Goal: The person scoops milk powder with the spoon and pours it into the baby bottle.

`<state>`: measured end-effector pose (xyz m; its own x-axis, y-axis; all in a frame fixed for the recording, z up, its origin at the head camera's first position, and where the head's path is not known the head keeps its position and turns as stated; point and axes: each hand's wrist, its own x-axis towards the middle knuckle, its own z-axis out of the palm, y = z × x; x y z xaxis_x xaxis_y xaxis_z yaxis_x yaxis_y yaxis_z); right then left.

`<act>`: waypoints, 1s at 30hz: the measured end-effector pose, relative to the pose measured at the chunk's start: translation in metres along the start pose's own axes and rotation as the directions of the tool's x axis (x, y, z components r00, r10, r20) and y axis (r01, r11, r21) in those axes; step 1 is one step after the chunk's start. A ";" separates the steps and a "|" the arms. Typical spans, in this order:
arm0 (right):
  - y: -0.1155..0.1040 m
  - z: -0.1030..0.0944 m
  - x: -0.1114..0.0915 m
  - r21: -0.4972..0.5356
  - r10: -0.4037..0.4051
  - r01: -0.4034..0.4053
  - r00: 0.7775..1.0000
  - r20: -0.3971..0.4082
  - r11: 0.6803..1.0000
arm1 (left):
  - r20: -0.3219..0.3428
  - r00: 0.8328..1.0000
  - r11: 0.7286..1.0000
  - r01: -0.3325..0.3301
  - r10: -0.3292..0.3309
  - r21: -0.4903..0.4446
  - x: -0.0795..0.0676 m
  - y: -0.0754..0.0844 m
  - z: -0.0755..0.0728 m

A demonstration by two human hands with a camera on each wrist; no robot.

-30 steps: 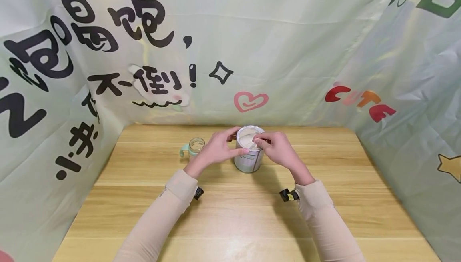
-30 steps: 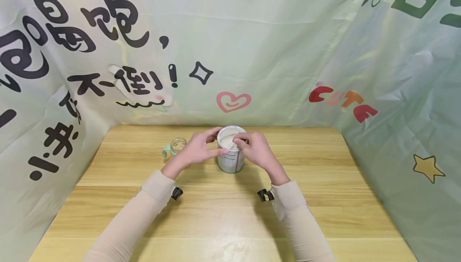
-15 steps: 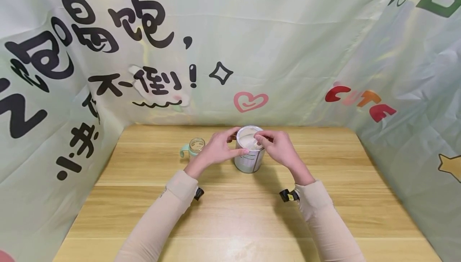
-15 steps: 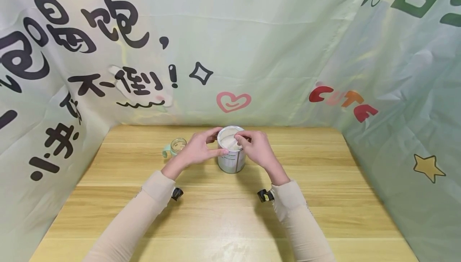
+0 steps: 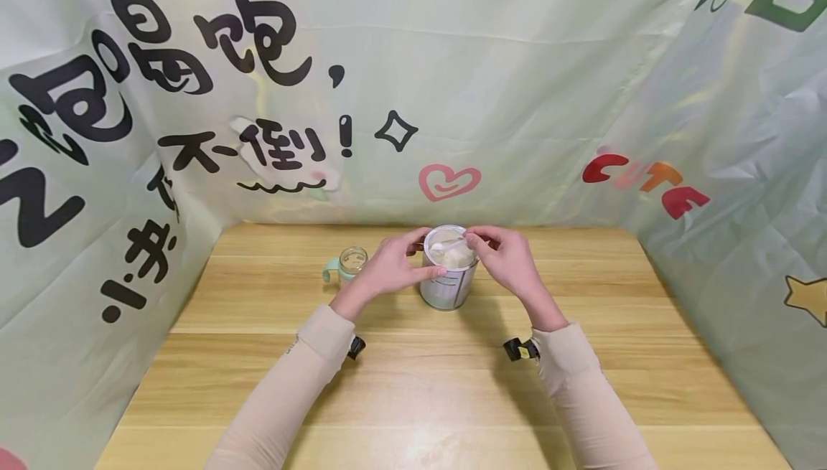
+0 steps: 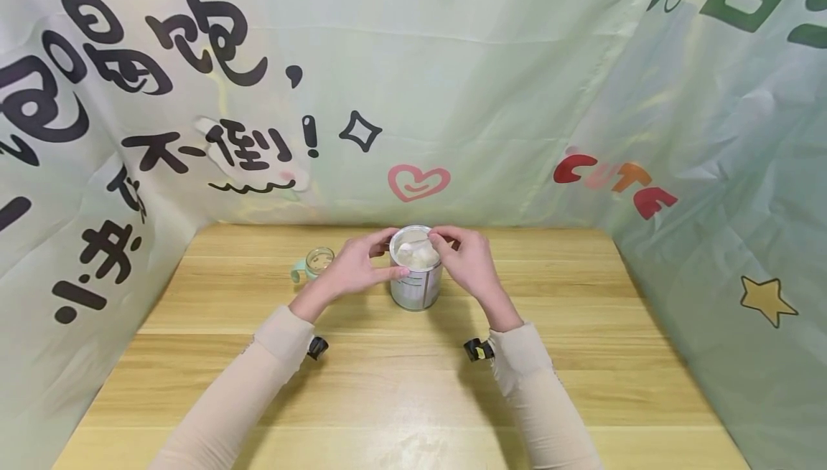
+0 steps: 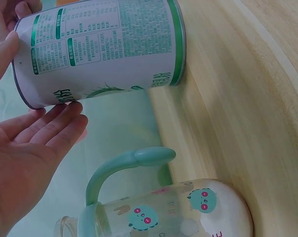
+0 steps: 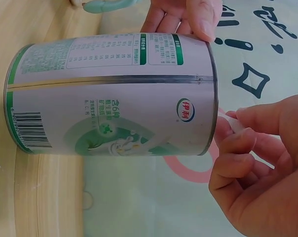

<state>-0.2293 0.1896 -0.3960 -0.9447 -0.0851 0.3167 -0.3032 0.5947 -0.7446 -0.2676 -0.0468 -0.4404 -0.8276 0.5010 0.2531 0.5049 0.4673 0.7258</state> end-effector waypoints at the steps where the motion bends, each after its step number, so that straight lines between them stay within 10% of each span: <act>1: 0.000 0.000 0.000 -0.004 -0.001 0.001 1.000 -0.001 1.000 | 0.000 1.000 1.000 0.001 -0.001 0.000 0.000 0.000 0.000; 30: 0.007 -0.006 0.001 0.372 0.245 -0.226 0.969 -0.004 0.900 | 0.011 1.000 1.000 0.017 -0.018 0.022 -0.001 0.004 -0.002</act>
<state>-0.2315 0.1987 -0.3970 -0.9897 0.0666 0.1270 -0.1059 0.2574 -0.9605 -0.2649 -0.0466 -0.4366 -0.8335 0.5010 0.2328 0.4955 0.4916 0.7161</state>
